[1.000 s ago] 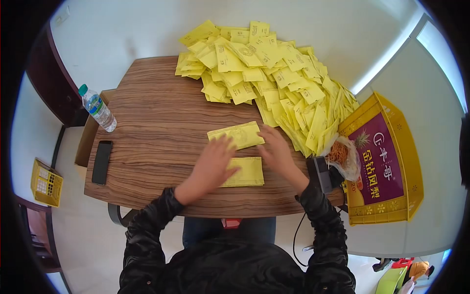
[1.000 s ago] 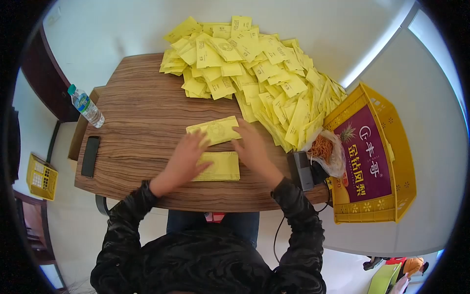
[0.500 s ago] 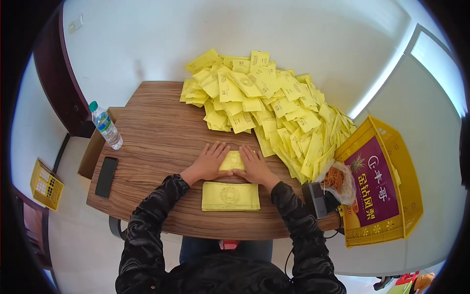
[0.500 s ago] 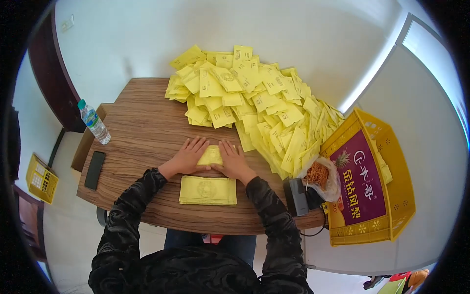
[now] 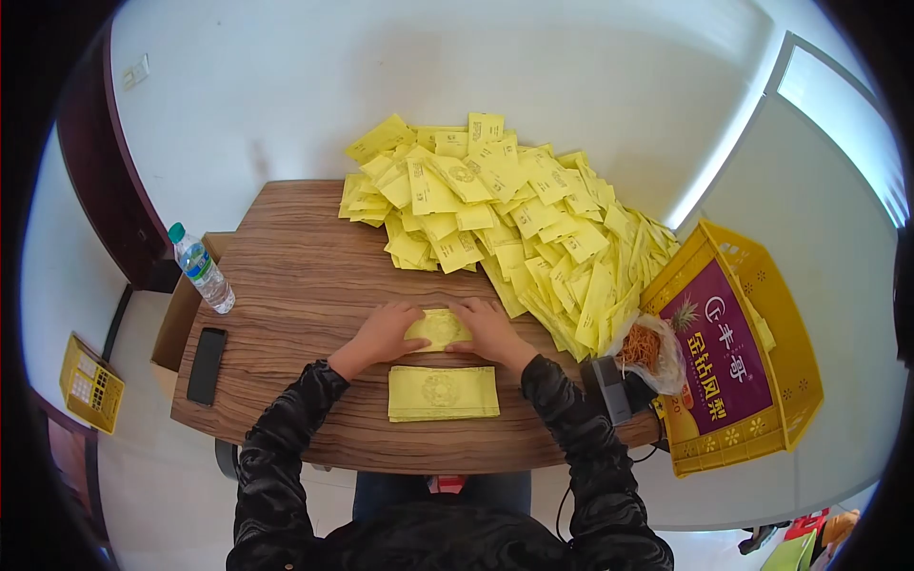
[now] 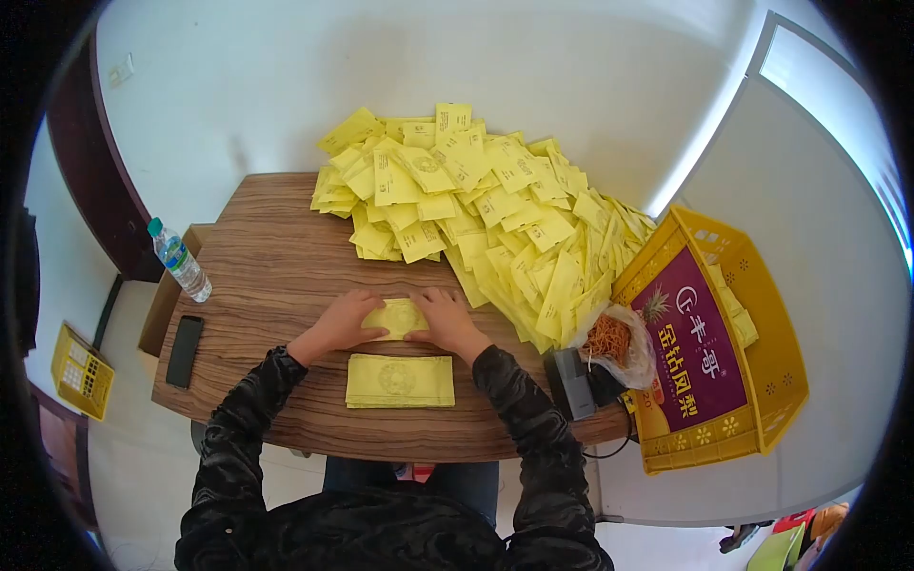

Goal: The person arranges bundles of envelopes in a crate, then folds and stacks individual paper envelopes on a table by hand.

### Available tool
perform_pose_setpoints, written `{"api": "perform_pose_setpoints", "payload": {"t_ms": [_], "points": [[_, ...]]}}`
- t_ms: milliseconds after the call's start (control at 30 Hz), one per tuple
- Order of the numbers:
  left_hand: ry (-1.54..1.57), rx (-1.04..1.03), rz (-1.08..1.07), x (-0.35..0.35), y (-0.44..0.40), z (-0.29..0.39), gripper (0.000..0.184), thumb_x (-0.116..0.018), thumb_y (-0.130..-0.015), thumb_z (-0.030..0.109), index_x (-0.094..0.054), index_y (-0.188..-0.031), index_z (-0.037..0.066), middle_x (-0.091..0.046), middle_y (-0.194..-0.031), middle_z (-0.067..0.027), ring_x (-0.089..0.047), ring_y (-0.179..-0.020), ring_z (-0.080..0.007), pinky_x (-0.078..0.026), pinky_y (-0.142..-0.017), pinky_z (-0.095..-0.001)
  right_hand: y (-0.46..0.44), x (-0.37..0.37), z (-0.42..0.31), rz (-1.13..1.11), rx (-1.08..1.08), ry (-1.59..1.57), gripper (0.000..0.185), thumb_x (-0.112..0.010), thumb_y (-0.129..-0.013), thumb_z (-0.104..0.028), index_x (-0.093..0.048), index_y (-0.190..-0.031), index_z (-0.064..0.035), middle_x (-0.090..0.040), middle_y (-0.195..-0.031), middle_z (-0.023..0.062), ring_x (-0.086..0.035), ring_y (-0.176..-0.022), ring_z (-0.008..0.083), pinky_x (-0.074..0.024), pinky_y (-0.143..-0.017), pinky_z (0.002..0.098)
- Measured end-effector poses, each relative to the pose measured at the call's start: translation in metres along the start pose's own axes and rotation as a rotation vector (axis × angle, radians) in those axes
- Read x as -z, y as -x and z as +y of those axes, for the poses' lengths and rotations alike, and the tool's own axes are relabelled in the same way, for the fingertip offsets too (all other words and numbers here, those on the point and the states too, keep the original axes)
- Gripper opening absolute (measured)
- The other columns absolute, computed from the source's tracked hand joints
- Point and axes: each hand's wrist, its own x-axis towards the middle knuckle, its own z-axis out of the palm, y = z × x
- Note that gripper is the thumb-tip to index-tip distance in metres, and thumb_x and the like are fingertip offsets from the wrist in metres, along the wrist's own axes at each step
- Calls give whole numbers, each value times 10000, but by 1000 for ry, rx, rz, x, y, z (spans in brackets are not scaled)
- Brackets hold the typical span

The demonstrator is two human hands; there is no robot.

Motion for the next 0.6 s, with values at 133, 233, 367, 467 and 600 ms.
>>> {"api": "perform_pose_setpoints", "payload": {"t_ms": [133,233,367,467,600], "points": [[-64,-90,68,7,-16,12,556,-790,-810,374,-634,-1260,87,-656,-1234,-114,-599,-1127,-347,-463,-968,-459,-1,23,-17,-13,-6,2,841,-841,-768,-460,-504,-1436,-76,-559,-1304,133,-548,-1177,333,-394,-1042,446],[-38,-83,59,17,-29,23,510,-801,-793,337,-661,-1210,79,-689,-1133,-114,-631,-1031,-355,-489,-910,-444,-2,25,-19,44,45,35,807,-859,-757,-414,-520,-1408,-77,-566,-1263,137,-557,-1147,331,-394,-1040,458],[107,19,-37,25,-36,25,476,-815,-752,263,-674,-1149,40,-700,-961,-143,-652,-877,-371,-521,-799,-417,4,19,-16,216,196,109,764,-882,-751,-310,-518,-1378,-68,-554,-1252,151,-560,-1146,334,-375,-1075,502],[251,130,174,43,-30,19,420,-807,-763,207,-668,-1103,3,-696,-916,-149,-664,-821,-327,-536,-753,-387,18,29,-17,517,56,-228,620,-818,-837,-228,-527,-1346,-25,-577,-1221,148,-594,-1065,266,-474,-952,397],[852,255,542,45,-16,51,277,-765,-831,149,-668,-1032,-16,-690,-895,-124,-667,-800,-244,-549,-719,-335,25,45,-52,374,-161,-941,475,-743,-910,-148,-541,-1313,2,-607,-1181,133,-616,-984,193,-523,-847,311]]}}
